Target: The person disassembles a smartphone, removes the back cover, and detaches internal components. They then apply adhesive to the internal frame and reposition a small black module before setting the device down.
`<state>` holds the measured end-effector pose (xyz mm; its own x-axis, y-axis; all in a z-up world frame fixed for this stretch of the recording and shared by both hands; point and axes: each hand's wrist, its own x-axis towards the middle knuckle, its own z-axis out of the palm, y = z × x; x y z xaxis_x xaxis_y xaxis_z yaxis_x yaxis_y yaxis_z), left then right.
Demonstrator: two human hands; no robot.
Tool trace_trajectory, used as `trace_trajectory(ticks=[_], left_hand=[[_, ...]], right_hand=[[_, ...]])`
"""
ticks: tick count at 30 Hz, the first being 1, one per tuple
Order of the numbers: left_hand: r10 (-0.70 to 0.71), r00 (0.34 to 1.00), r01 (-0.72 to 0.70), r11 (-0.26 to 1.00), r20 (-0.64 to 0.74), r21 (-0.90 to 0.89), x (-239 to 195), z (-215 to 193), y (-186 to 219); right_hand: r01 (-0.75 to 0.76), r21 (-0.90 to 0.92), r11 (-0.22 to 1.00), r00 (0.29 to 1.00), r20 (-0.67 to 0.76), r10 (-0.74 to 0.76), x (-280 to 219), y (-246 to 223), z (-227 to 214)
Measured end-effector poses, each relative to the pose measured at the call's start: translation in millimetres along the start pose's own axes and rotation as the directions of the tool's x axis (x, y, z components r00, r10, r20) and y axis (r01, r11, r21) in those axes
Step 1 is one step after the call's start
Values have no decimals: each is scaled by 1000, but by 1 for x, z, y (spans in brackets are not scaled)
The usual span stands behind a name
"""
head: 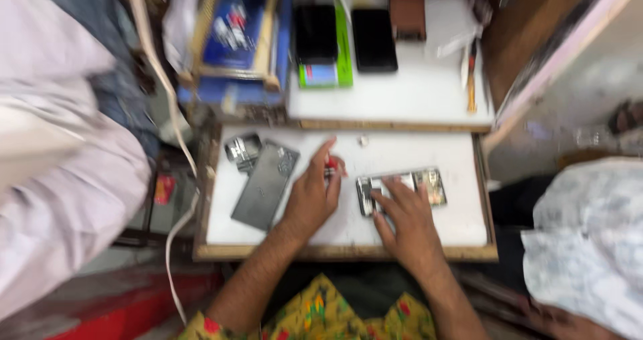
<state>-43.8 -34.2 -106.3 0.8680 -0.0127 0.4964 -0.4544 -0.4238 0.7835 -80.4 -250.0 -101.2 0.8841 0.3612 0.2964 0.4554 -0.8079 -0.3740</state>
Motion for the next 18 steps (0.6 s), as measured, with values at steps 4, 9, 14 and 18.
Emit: trace_trajectory(ticks=[4, 9, 14, 18], left_hand=[[-64, 998, 64, 994, 1, -86, -8, 7, -10], [-2, 999, 0, 999, 39, 49, -1, 11, -10], [18, 999, -21, 994, 29, 109, 4, 18, -11], [14, 998, -24, 986, 60, 165, 12, 25, -15]], right_hand=[[-19, 23, 1000, 999, 40, 18, -10, 4, 6], [-21, 62, 998, 999, 39, 19, -2, 7, 4], [-21, 52, 998, 999, 44, 19, -3, 6, 4], [-32, 35, 999, 998, 54, 30, -1, 6, 4]])
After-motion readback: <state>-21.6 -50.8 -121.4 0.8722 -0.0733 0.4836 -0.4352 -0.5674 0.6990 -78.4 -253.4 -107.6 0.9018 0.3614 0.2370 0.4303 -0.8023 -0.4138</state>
